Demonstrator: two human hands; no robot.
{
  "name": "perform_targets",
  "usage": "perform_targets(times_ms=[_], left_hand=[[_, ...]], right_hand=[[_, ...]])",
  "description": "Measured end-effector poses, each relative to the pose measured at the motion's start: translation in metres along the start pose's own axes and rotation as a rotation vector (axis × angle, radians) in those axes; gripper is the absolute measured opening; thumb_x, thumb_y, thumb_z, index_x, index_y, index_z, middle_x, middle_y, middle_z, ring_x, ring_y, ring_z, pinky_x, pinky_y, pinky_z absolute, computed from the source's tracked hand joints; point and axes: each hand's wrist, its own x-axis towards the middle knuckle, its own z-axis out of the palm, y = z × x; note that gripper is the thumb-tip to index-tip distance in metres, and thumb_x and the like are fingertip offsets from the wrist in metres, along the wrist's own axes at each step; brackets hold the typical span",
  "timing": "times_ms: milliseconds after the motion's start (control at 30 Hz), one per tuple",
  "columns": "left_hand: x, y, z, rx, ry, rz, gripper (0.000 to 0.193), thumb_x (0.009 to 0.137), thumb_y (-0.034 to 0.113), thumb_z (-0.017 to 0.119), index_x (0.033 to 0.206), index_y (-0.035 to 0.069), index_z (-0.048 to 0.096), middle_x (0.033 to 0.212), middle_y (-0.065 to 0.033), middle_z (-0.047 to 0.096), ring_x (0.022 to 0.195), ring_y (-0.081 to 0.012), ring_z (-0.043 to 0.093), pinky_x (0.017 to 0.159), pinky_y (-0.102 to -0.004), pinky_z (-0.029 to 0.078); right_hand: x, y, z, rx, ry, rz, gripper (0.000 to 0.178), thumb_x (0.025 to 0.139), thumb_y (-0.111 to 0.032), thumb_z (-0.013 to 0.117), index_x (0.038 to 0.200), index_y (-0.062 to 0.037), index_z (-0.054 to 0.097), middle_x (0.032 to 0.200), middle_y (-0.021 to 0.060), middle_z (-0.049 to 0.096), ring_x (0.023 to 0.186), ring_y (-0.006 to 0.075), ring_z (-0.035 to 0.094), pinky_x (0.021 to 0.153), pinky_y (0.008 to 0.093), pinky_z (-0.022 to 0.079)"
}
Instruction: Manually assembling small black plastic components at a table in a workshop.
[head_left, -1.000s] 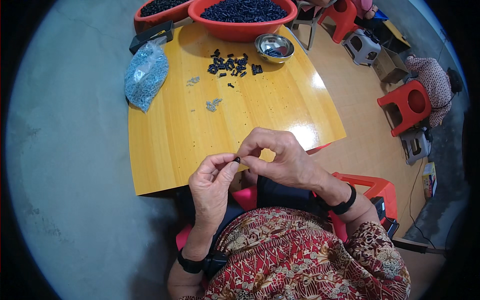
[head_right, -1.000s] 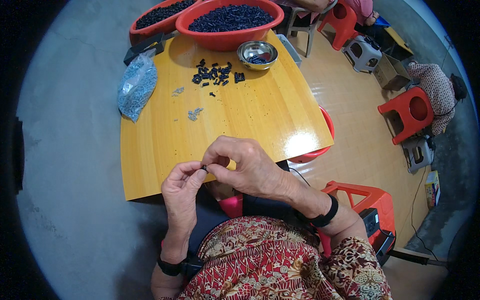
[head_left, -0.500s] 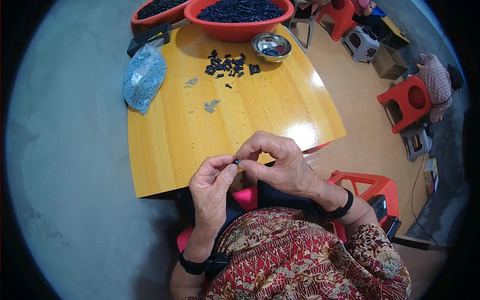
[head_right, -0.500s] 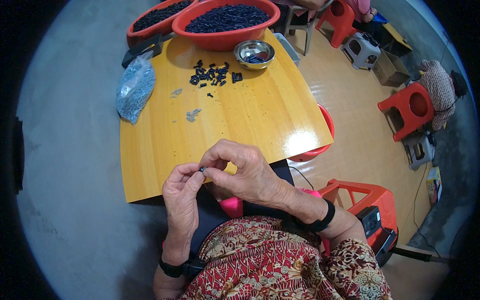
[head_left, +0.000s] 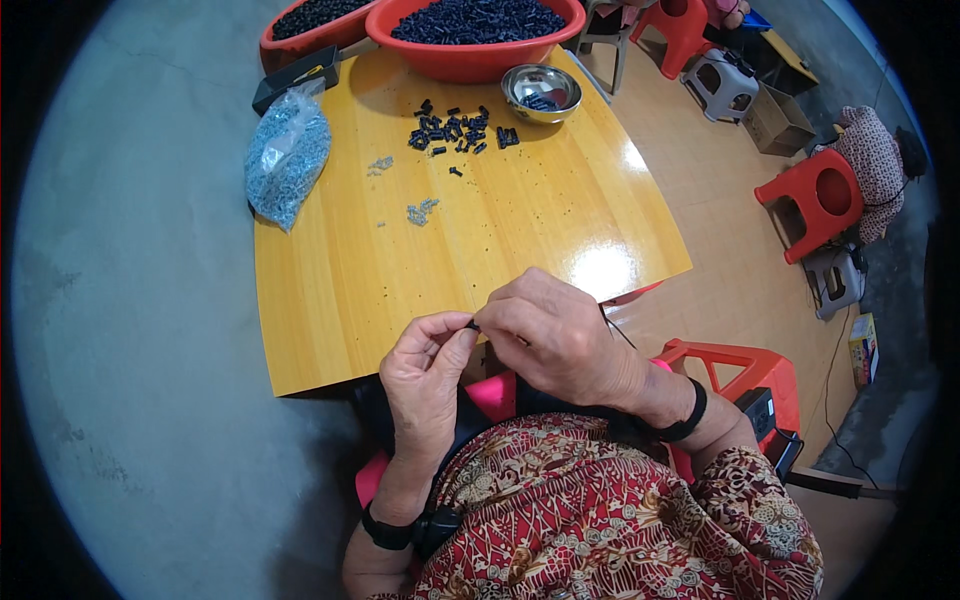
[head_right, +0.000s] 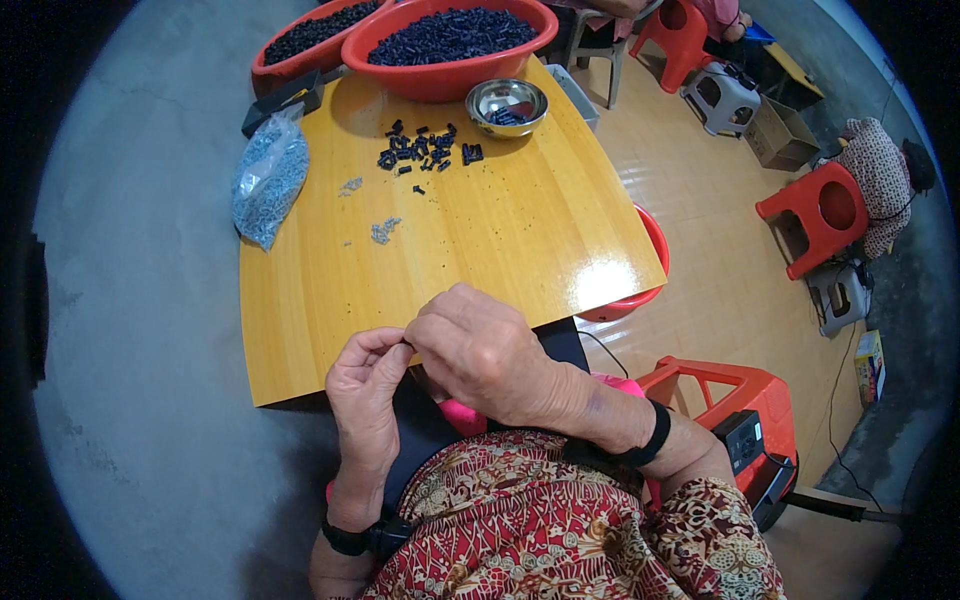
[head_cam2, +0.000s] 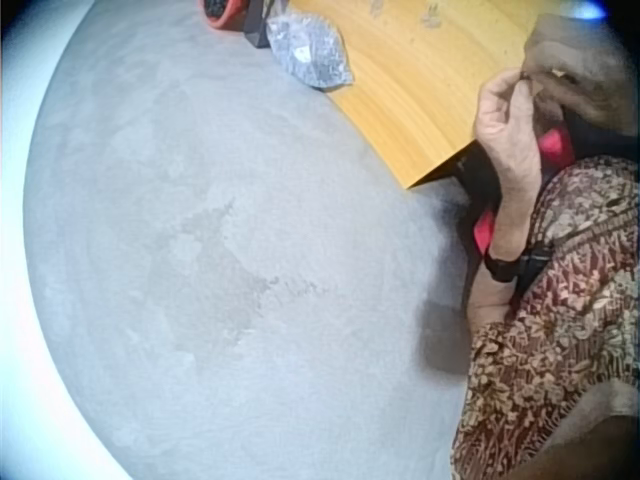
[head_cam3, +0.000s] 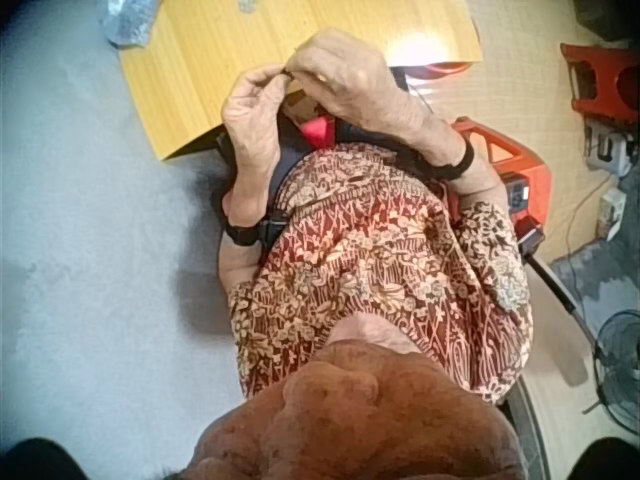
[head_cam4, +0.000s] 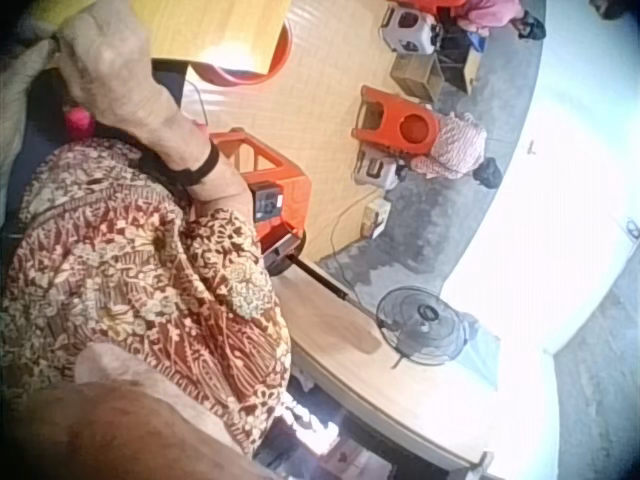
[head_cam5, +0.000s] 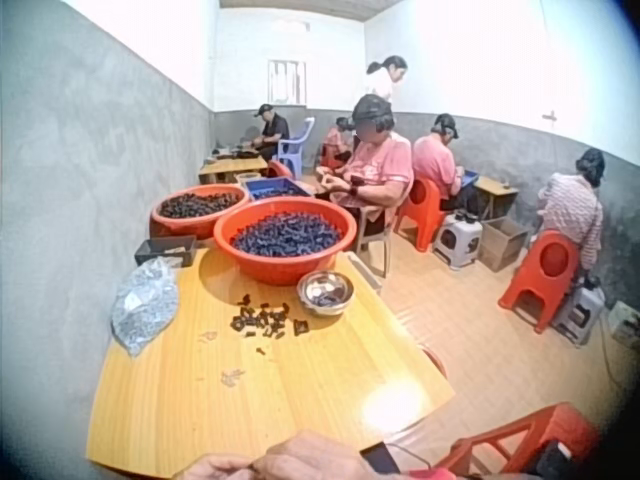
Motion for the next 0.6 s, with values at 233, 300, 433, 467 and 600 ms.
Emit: perform_targets(times_ms=[233, 300, 433, 467, 600], left_hand=[[-0.001, -0.006, -0.003, 0.093, 0.023, 0.046, 0.013, 0.091, -0.003, 0.061, 0.103, -0.004, 0.062, 0.095, -0.005, 0.065, 0.086, -0.0074, 0.06, 0.077, -0.0202, 0.049], [-0.001, -0.006, -0.003, 0.093, 0.019, 0.031, 0.013, 0.091, 0.0, 0.061, 0.103, -0.005, 0.061, 0.093, -0.005, 0.066, 0.084, -0.0081, 0.061, 0.077, -0.0208, 0.05], [-0.001, -0.009, -0.008, -0.019, -0.04, -0.059, 0.014, 0.092, 0.003, 0.061, 0.103, -0.004, 0.061, 0.092, -0.006, 0.067, 0.083, -0.0089, 0.062, 0.077, -0.0215, 0.05], [-0.002, -0.012, -0.01, -0.069, -0.054, -0.113, 0.014, 0.092, 0.005, 0.061, 0.104, -0.004, 0.06, 0.092, -0.0068, 0.067, 0.083, -0.0101, 0.063, 0.078, -0.0228, 0.051], [-0.001, -0.014, -0.007, -0.259, -0.124, -0.266, 0.017, 0.094, 0.013, 0.06, 0.104, -0.001, 0.059, 0.095, -0.0073, 0.066, 0.086, -0.0132, 0.063, 0.082, -0.0264, 0.05]], right_hand=[[0.001, 0.002, 0.0, -0.039, -0.113, -0.017, 0.017, 0.07, -0.001, 0.067, 0.082, -0.0027, 0.056, 0.074, 0.0105, 0.052, 0.07, 0.0277, 0.056, 0.061, 0.0373, 0.047], [0.0, 0.005, 0.001, 0.089, -0.083, 0.002, 0.017, 0.069, -0.004, 0.067, 0.08, -0.0034, 0.054, 0.072, 0.0103, 0.051, 0.068, 0.0277, 0.055, 0.061, 0.0366, 0.047], [0.0, 0.005, -0.005, -0.03, -0.147, -0.097, 0.02, 0.067, -0.006, 0.069, 0.081, -0.0037, 0.054, 0.072, 0.0103, 0.051, 0.069, 0.028, 0.055, 0.061, 0.0364, 0.047], [-0.001, 0.005, -0.006, -0.034, -0.171, -0.13, 0.022, 0.066, -0.008, 0.069, 0.081, -0.0036, 0.054, 0.072, 0.0103, 0.051, 0.068, 0.028, 0.055, 0.061, 0.0364, 0.047], [-0.003, 0.01, -0.011, -0.03, -0.255, -0.133, 0.022, 0.068, -0.008, 0.07, 0.082, -0.0034, 0.054, 0.072, 0.0099, 0.051, 0.068, 0.0279, 0.055, 0.06, 0.0374, 0.047]])
